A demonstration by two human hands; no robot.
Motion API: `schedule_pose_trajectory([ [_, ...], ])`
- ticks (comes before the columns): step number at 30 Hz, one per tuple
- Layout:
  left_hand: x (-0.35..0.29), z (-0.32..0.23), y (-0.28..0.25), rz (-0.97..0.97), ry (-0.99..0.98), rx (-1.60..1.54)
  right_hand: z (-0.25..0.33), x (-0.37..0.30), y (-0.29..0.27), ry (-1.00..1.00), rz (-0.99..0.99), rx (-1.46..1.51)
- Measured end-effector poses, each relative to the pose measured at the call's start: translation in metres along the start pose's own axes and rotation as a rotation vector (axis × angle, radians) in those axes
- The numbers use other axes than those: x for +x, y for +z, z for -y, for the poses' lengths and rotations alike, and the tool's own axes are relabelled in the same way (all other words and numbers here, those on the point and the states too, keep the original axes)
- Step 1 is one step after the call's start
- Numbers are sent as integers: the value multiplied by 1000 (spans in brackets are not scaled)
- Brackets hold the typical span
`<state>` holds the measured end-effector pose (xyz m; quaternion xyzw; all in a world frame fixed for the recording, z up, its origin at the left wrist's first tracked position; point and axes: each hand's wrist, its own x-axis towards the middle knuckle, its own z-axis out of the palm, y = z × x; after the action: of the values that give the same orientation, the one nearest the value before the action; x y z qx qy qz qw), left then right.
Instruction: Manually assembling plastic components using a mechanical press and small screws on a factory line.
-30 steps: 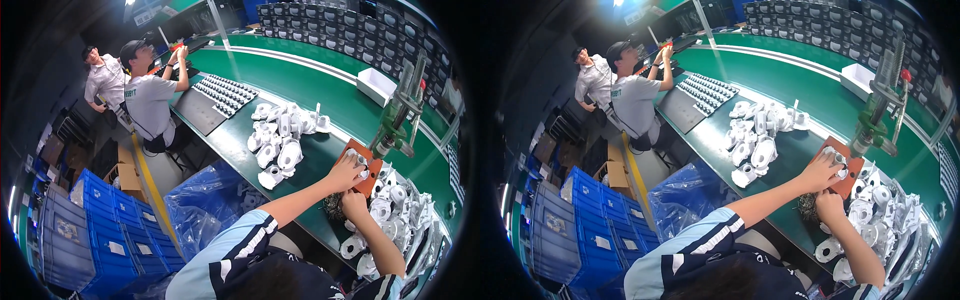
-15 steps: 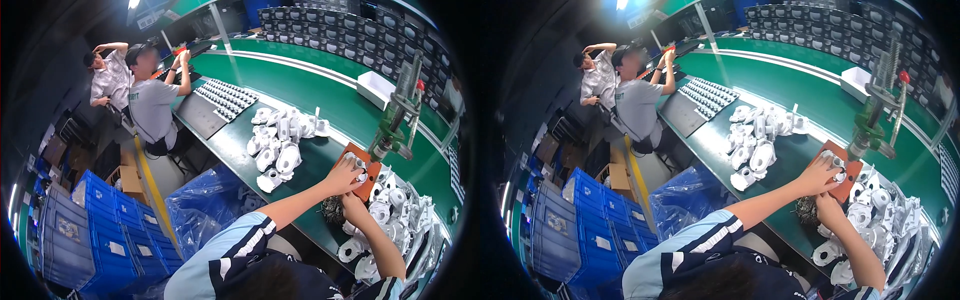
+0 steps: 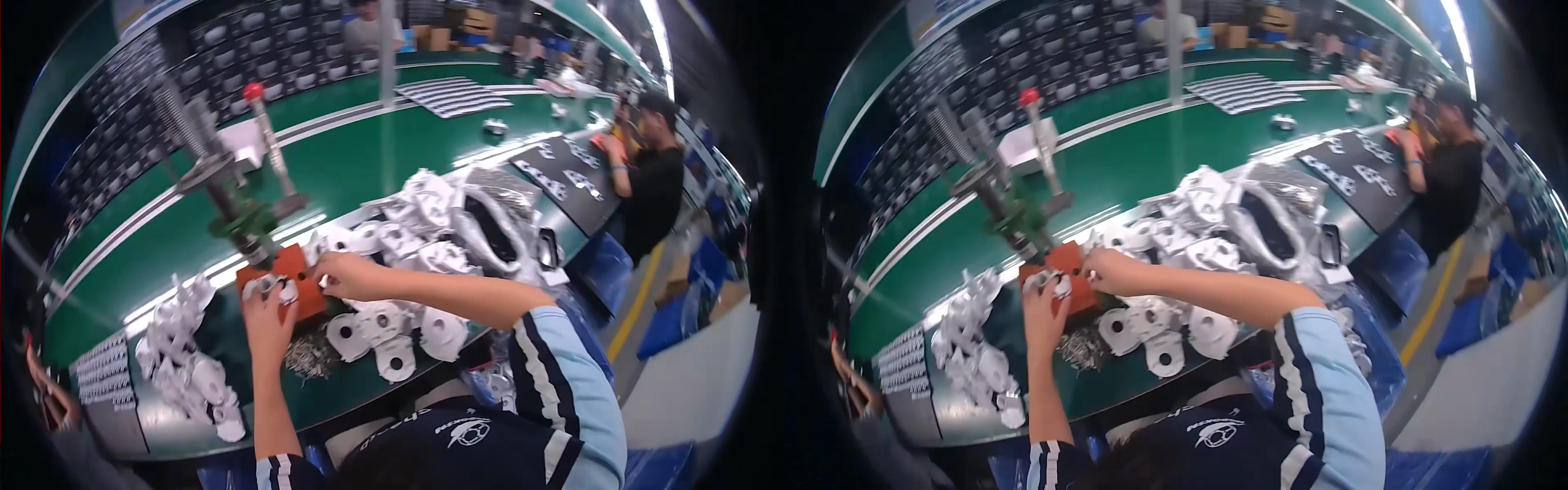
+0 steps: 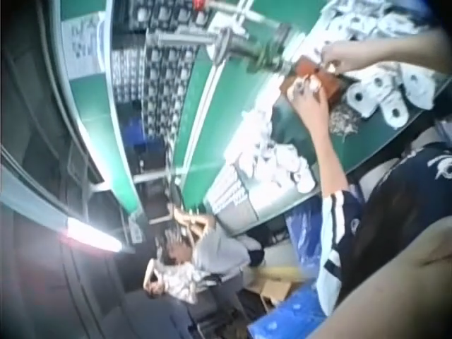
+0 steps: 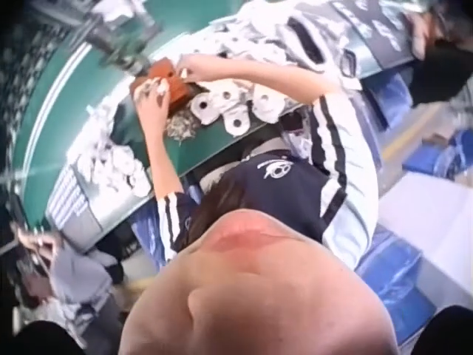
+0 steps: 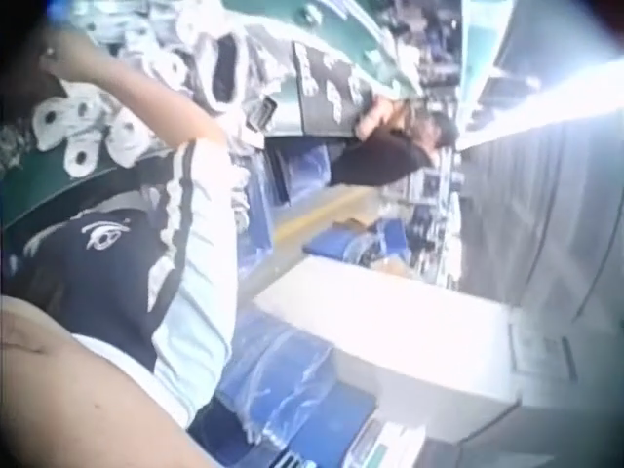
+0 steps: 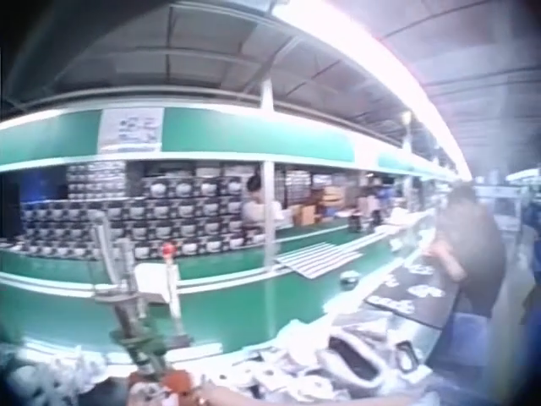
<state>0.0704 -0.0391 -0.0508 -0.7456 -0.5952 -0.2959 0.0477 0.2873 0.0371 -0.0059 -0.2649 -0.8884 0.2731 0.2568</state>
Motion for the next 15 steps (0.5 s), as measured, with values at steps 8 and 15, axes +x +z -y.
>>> schedule_pose_trajectory([
  [8, 5, -10, -3, -15, -57, -121, -14, -8, -13, 17, -16, 50],
  [15, -3, -10, -83, -222, -296, -978, 24, -33, -33, 258, 122, 175],
])
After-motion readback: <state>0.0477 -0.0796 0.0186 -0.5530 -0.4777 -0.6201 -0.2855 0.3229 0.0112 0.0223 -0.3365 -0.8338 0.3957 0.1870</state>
